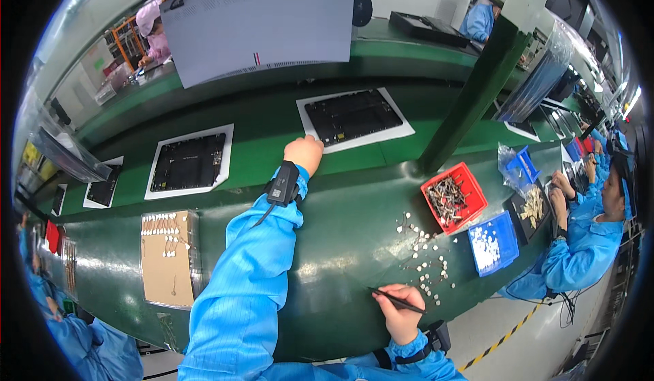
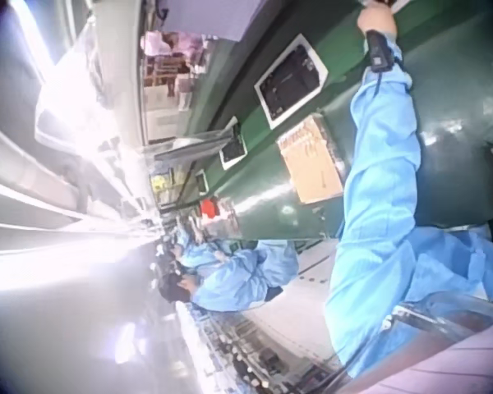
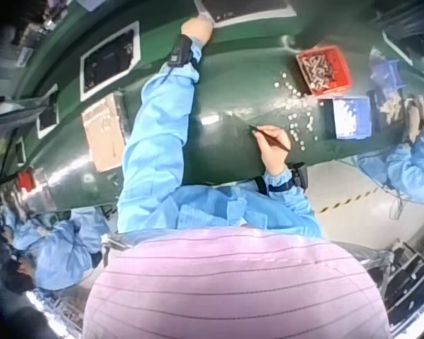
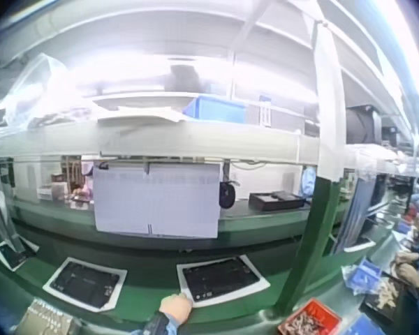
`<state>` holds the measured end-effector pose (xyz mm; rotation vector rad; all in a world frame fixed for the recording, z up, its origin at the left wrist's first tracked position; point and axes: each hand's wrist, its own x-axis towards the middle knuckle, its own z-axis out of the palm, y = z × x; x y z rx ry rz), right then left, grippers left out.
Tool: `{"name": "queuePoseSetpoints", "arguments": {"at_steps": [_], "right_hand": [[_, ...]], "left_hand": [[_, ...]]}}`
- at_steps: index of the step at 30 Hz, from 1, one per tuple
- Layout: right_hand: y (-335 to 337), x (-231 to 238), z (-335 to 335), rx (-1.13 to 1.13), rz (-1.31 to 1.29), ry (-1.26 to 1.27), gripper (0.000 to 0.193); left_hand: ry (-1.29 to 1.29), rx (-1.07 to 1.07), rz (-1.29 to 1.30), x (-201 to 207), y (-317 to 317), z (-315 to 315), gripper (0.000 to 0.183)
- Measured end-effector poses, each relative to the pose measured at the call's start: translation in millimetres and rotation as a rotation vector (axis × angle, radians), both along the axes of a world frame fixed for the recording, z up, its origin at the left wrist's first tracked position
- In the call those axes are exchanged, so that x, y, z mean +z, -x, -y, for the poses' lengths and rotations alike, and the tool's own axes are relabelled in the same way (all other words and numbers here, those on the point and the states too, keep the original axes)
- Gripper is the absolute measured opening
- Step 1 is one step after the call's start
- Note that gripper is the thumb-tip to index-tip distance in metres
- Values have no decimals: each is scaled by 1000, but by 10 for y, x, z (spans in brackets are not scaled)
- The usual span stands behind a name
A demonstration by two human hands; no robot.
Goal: The person assembles electronic tablet housings by applying adhesive strips and positioning internal components and fasteners into a plastic chassis. The person uses a pen tool and tweezers to manipulate the small parts.
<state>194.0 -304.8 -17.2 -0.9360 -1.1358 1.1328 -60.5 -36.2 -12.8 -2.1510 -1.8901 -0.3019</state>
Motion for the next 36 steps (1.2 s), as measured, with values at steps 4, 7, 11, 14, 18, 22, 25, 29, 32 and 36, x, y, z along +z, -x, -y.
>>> {"name": "queuePoseSetpoints", "arguments": {"at_steps": [4, 7, 11, 14, 18, 22, 25, 29, 32, 36], "right_hand": [[-21, -25, 3, -4, -11, -4, 23], [-28, -32, -12, -12, 9, -25, 24], [-5, -36, -39, 24, 34, -48, 24], [-11, -74, -51, 27, 42, -66, 24], [23, 36, -21, -15, -41, -51, 19], [21, -88, -56, -32, -5, -56, 21], [0, 56, 46, -30, -67, -91, 23], [-84, 342, 178, -107, -160, -120, 23], [-231, 462, 201, -135, -254, -258, 25], [-372, 592, 167, -313, -301, -343, 27]], "left_hand": [[-14, 75, 249, 62, 31, 41, 9], [-100, 143, 557, 10, 72, 41, 8], [-184, 286, 1900, -112, 158, -48, 19], [-294, 378, 1945, -16, 73, -75, 37], [-836, 311, 1432, 143, -37, -57, 52], [-1152, 91, 1339, 840, -197, 339, 71], [-1001, -175, 1447, 1384, -43, 773, 39], [-434, -486, 1356, 1954, 306, 1491, 27], [21, -582, 1453, 2249, 448, 2052, 35], [644, -543, 1177, 2208, 522, 2354, 32]]}}
